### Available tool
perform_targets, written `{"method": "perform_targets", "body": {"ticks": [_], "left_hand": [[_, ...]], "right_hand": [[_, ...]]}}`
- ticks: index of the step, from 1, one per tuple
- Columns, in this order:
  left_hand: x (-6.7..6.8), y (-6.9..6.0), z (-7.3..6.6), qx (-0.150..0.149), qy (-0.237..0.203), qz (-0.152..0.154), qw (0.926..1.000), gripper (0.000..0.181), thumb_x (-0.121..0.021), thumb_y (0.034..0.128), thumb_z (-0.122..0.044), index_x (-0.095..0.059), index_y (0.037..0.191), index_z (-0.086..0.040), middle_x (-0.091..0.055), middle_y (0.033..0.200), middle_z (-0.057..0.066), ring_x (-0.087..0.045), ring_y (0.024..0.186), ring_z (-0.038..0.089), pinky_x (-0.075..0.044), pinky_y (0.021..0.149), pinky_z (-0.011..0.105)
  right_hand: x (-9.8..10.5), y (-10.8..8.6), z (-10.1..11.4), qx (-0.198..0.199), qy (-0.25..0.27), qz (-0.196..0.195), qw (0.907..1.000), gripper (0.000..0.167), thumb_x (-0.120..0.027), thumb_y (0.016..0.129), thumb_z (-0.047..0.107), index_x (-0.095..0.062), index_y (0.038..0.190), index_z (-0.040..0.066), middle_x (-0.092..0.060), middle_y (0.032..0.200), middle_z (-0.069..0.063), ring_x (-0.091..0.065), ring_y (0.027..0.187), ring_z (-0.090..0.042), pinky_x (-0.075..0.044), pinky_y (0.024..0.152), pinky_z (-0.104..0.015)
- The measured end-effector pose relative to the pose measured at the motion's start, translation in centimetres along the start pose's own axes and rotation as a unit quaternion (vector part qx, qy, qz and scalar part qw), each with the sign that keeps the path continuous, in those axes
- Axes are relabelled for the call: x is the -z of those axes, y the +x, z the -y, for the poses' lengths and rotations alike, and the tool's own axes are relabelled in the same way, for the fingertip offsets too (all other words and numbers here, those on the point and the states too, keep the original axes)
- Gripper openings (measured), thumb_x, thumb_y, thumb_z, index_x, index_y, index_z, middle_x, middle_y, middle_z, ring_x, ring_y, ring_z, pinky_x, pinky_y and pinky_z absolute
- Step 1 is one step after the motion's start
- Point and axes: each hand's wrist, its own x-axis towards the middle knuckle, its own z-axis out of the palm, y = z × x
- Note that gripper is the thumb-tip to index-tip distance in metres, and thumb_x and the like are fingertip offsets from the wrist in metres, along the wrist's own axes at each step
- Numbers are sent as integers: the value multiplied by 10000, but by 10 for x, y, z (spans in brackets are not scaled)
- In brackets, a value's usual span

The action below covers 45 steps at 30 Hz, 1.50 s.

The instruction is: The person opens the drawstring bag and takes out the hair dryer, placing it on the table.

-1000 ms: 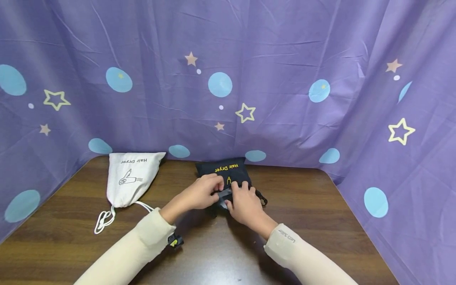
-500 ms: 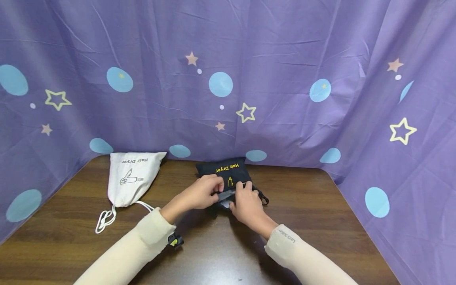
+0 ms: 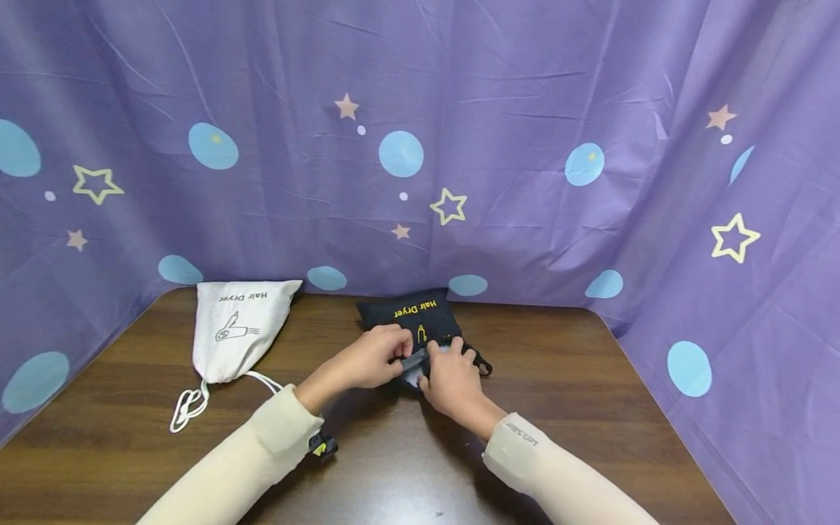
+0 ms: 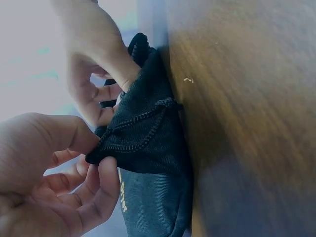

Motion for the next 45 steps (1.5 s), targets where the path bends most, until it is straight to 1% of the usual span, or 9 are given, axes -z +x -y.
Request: {"method": "perform_targets", "body": {"ticks": [5, 12, 24, 30, 35, 37, 40, 42, 45], "left_hand": [[0, -1, 0, 5, -97, -36, 9999, 198, -701, 773, 42, -607, 853, -113, -506, 785, -29, -471, 716, 118, -417, 634, 275], [2, -1, 0, -39, -79, -66, 9999, 207, -689, 766, 52, -598, 847, -115, -503, 785, -16, -461, 721, 125, -409, 639, 278], [2, 2, 1, -66, -134, -68, 9999, 207, -681, 767, 62, -605, 859, -107, -515, 797, 4, -475, 741, 134, -416, 648, 288], [2, 3, 1, -489, -431, 267, 9975, 132, -697, 874, -38, -605, 909, -126, -551, 822, -24, -509, 785, 108, -444, 726, 278], [3, 5, 9, -676, -752, 662, 9927, 102, -559, 981, -37, -625, 1021, -103, -579, 916, -32, -550, 848, 112, -480, 788, 280], [5, 5, 15, -638, -449, 731, 9943, 182, -554, 935, 19, -622, 1065, -89, -575, 982, -14, -541, 893, 145, -481, 828, 309], [9, 6, 26, -436, 479, 712, 9954, 327, -617, 834, 74, -618, 1105, -111, -570, 1066, 13, -512, 953, 202, -476, 865, 374], [11, 7, 33, -226, 1143, 746, 9904, 407, -656, 800, 88, -615, 1141, -129, -559, 1118, 18, -485, 980, 227, -467, 868, 404], [13, 9, 42, -23, 1714, 798, 9820, 454, -709, 803, 92, -609, 1174, -151, -545, 1166, 33, -463, 1018, 251, -458, 868, 430]], "right_hand": [[3, 4, 2, -286, 54, 259, 9992, 458, -812, 814, 334, -588, 1122, 80, -491, 1078, -295, -547, 879, -505, -509, 608, -565], [17, 6, 1, -720, 586, 413, 9948, 382, -824, 795, 329, -551, 982, 138, -438, 1052, -213, -488, 913, -471, -439, 641, -505], [40, -15, -18, -498, 802, 310, 9950, 366, -852, 767, 241, -599, 1008, 133, -501, 995, -178, -480, 823, -365, -431, 679, -452], [38, -18, -23, -243, 634, 239, 9974, 351, -866, 755, 223, -599, 955, 116, -621, 857, -92, -549, 858, -327, -422, 785, -501], [36, -15, -26, -188, 630, 259, 9975, 357, -870, 753, 221, -606, 963, 104, -664, 846, -46, -571, 857, -289, -413, 842, -514], [34, -14, -28, -208, 661, 288, 9972, 359, -866, 753, 223, -610, 974, 104, -667, 863, -55, -567, 870, -291, -408, 845, -506], [33, -13, -30, -251, 707, 297, 9967, 356, -859, 752, 227, -615, 983, 110, -665, 883, -74, -560, 893, -310, -409, 842, -497], [33, -12, -31, -305, 747, 321, 9962, 355, -852, 756, 234, -614, 993, 118, -655, 895, -87, -547, 903, -327, -412, 828, -490], [33, -12, -32, -422, 800, 347, 9953, 362, -834, 759, 254, -606, 1011, 129, -630, 921, -113, -521, 892, -354, -423, 785, -479]]}}
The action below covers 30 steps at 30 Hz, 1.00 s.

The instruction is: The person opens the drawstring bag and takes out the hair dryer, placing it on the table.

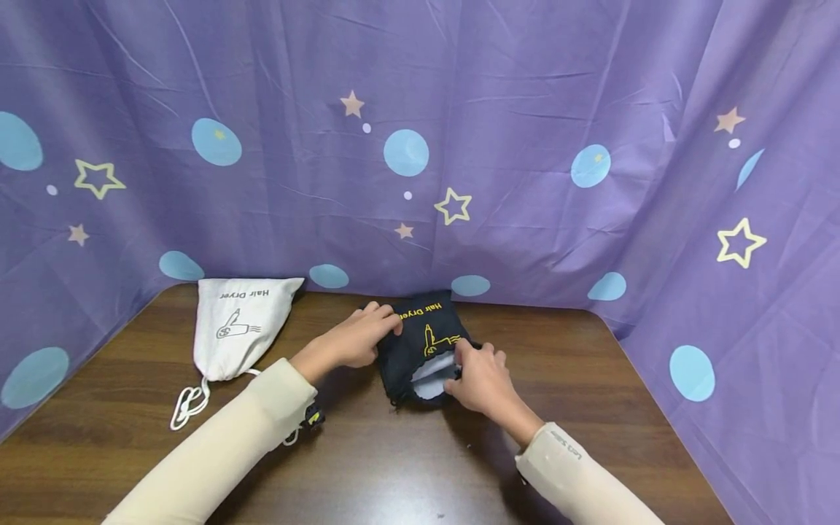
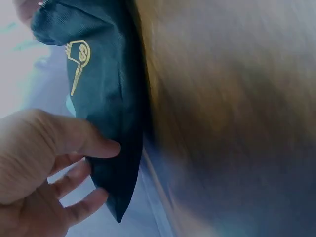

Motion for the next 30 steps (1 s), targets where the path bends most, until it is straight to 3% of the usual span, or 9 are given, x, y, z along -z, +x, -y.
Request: {"method": "perform_targets", "body": {"ticks": [4, 10, 14, 17, 25, 30], "left_hand": [[0, 5, 9, -13, 371, -93, 9993, 448, -752, 802, 87, -597, 1155, -141, -527, 1172, 67, -463, 1027, 283, -463, 843, 442], [-5, 12, 24, -242, 732, -525, 9956, 347, -717, 853, 76, -567, 1078, -140, -530, 1088, 65, -511, 956, 289, -493, 768, 414], [-8, 14, 33, -556, 523, -726, 9944, 271, -659, 896, 86, -565, 1038, -125, -538, 1025, 58, -547, 908, 282, -502, 771, 396], [-9, 15, 38, -696, 236, -768, 9943, 288, -641, 878, 128, -571, 1023, -110, -543, 1010, 60, -560, 894, 277, -501, 805, 383], [-10, 13, 44, -600, -167, -689, 9957, 382, -649, 764, 179, -574, 1018, -96, -560, 1008, 64, -568, 910, 284, -482, 870, 405], [-9, 11, 45, -644, -232, -783, 9946, 387, -646, 746, 180, -568, 1001, -101, -556, 987, 55, -558, 889, 274, -476, 856, 410]], "right_hand": [[0, 1, -2, -60, 1, -71, 10000, 364, -807, 761, 275, -588, 1012, 128, -588, 908, -130, -518, 848, -358, -429, 751, -472], [-2, 4, -5, 75, -21, -285, 9996, 362, -791, 751, 275, -558, 981, 120, -553, 873, -136, -529, 765, -341, -435, 708, -464], [-3, 6, -5, 5, -53, -341, 9994, 361, -770, 765, 289, -541, 989, 123, -545, 930, -164, -510, 808, -358, -426, 687, -463], [-3, 6, -4, -70, -72, -414, 9991, 352, -750, 776, 294, -529, 993, 127, -527, 958, -170, -493, 838, -366, -413, 656, -453], [-11, 7, -3, 70, -197, -902, 9957, 303, -682, 790, 251, -456, 945, 122, -456, 918, -157, -434, 841, -373, -350, 609, -423], [-14, 9, -3, 67, -225, -1056, 9941, 273, -658, 782, 230, -453, 929, 126, -450, 918, -155, -419, 841, -372, -335, 625, -427]]}}
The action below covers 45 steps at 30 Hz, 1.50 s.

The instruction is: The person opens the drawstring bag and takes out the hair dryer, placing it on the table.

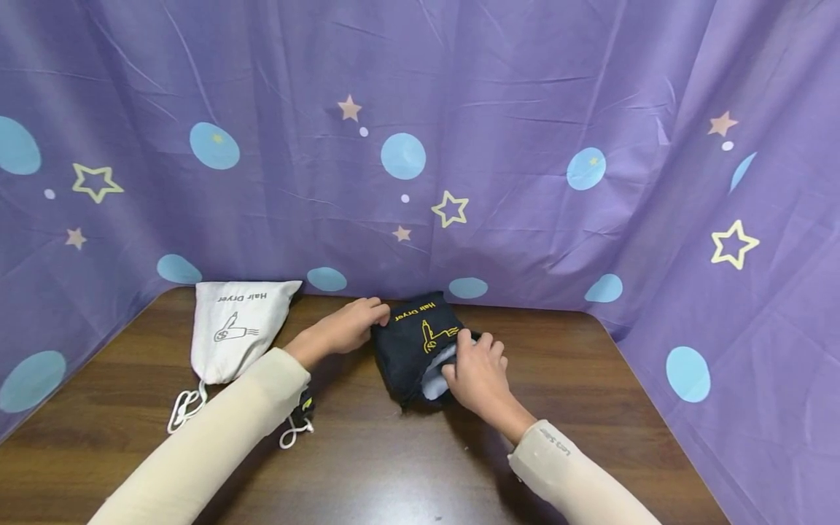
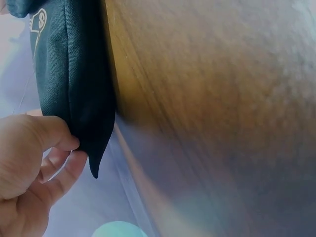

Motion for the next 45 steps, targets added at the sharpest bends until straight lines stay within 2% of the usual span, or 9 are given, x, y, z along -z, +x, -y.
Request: {"method": "perform_targets", "body": {"ticks": [4, 7, 14, 23, 28, 32, 38, 45], "left_hand": [[2, -2, 2, -34, -8, -130, 9999, 377, -650, 743, 176, -573, 985, -102, -553, 966, 47, -553, 872, 262, -472, 848, 408], [5, -3, 4, 8, -57, -84, 9999, 368, -649, 760, 174, -577, 991, -103, -552, 968, 45, -543, 868, 256, -467, 849, 407], [6, -9, 10, 45, -77, -161, 9998, 367, -633, 744, 184, -578, 971, -99, -555, 951, 42, -532, 842, 247, -465, 827, 405], [12, -17, 17, 399, -13, -136, 9991, 371, -623, 723, 212, -584, 941, -87, -561, 913, 43, -560, 829, 246, -484, 813, 403], [9, -15, 13, 205, -62, -35, 9998, 385, -627, 692, 185, -568, 950, -95, -537, 912, 29, -541, 825, 251, -477, 784, 399], [5, -14, 12, 30, -100, 98, 9999, 370, -648, 704, 161, -564, 946, -107, -525, 899, 8, -528, 806, 222, -472, 762, 370], [6, -16, 14, -54, -108, -7, 9999, 354, -649, 716, 166, -575, 919, -114, -518, 857, -3, -515, 760, 190, -464, 728, 354], [14, -18, 19, -58, -65, -95, 9999, 358, -667, 717, 142, -572, 908, -146, -512, 883, -12, -488, 791, 193, -433, 756, 358]], "right_hand": [[0, 1, -1, 42, 43, -1, 10000, 270, -662, 788, 229, -456, 931, 131, -455, 921, -155, -420, 843, -372, -341, 632, -428], [1, 1, -3, 136, 65, -18, 9999, 270, -669, 796, 223, -455, 933, 132, -459, 915, -148, -419, 827, -360, -338, 632, -418], [3, -1, -11, 592, 160, -240, 9978, 265, -688, 795, 175, -496, 963, 101, -507, 922, -154, -452, 817, -344, -376, 663, -449], [10, -3, -22, 1027, 130, -297, 9942, 284, -708, 795, 190, -485, 955, 118, -501, 868, -99, -470, 799, -329, -400, 689, -457], [9, -1, -22, 1050, 185, -249, 9940, 299, -708, 808, 204, -501, 999, 101, -509, 885, -116, -467, 795, -331, -403, 692, -456], [9, 0, -20, 955, 198, -295, 9948, 317, -710, 804, 212, -531, 1037, 94, -531, 905, -140, -482, 801, -344, -419, 702, -474], [9, 2, -19, 964, 187, -378, 9945, 309, -709, 800, 209, -540, 1027, 83, -539, 891, -147, -488, 804, -361, -426, 718, -477], [12, 3, -29, 1309, 202, -535, 9897, 304, -705, 780, 173, -552, 1025, 78, -555, 878, -135, -509, 802, -358, -435, 717, -484]]}}
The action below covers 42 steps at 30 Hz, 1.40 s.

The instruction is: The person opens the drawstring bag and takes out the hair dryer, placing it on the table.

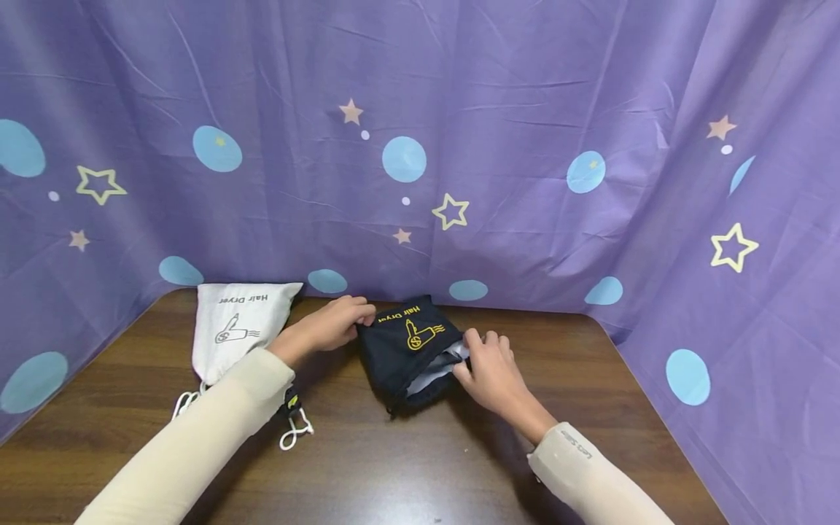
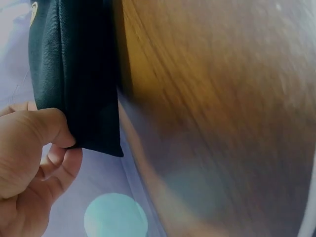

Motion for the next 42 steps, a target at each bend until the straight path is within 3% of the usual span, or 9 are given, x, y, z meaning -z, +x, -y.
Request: {"method": "perform_targets", "body": {"ticks": [6, 11, 18, 21, 25, 30, 36, 42], "left_hand": [[3, -7, 8, 57, 93, -129, 9999, 367, -688, 689, 139, -575, 890, -145, -541, 890, -9, -509, 781, 203, -446, 757, 365], [0, -10, 6, 33, 92, -111, 9999, 386, -690, 685, 133, -587, 936, -142, -550, 933, -11, -521, 852, 213, -458, 784, 368], [-7, -6, -9, -712, 180, 42, 9973, 493, -738, 653, 92, -573, 1046, -156, -529, 998, -14, -506, 928, 239, -449, 816, 380], [-10, -2, -14, -970, 319, 99, 9947, 451, -727, 696, 104, -541, 1005, -166, -512, 961, -21, -527, 918, 237, -459, 808, 367], [-13, 0, -17, -1160, 826, 55, 9898, 348, -704, 815, 75, -552, 997, -180, -556, 974, -8, -536, 893, 253, -469, 783, 357], [-11, -3, -16, -1077, 1221, 67, 9866, 170, -647, 950, -59, -582, 1014, -202, -578, 1012, 5, -509, 879, 268, -463, 769, 370], [-5, -8, -11, -791, 1069, 213, 9909, 152, -613, 975, -74, -585, 1011, -219, -555, 1011, 0, -485, 877, 262, -451, 759, 363], [-2, -12, -4, -716, 743, -15, 9947, 271, -647, 922, 47, -604, 990, -212, -558, 977, -11, -489, 844, 252, -443, 725, 348]], "right_hand": [[7, -4, -15, 444, 126, 170, 9988, 298, -690, 793, 142, -563, 1058, 93, -568, 898, -83, -519, 807, -297, -427, 725, -438], [8, -7, -24, 660, 176, 244, 9974, 292, -682, 807, 126, -569, 1075, 100, -560, 903, -46, -501, 808, -251, -407, 720, -398], [7, -6, -28, 738, 180, 172, 9970, 282, -668, 811, 128, -567, 1073, 98, -541, 897, -40, -474, 797, -241, -392, 723, -382], [6, -5, -29, 765, 170, 123, 9968, 288, -671, 800, 133, -567, 1066, 97, -540, 897, -40, -482, 802, -249, -398, 726, -387], [5, -5, -32, 803, 156, 111, 9966, 296, -675, 790, 137, -568, 1064, 100, -544, 905, -42, -498, 815, -260, -407, 727, -394], [6, -7, -39, 843, 193, 120, 9962, 301, -673, 782, 121, -568, 1064, 105, -544, 906, -40, -508, 831, -261, -413, 723, -396], [9, -11, -45, 851, 210, 162, 9960, 317, -680, 773, 118, -567, 1069, 117, -543, 909, -30, -504, 843, -255, -414, 727, -392], [9, -14, -51, 858, 253, 81, 9960, 317, -692, 753, 124, -568, 1045, 123, -511, 865, 5, -476, 804, -218, -392, 696, -363]]}}
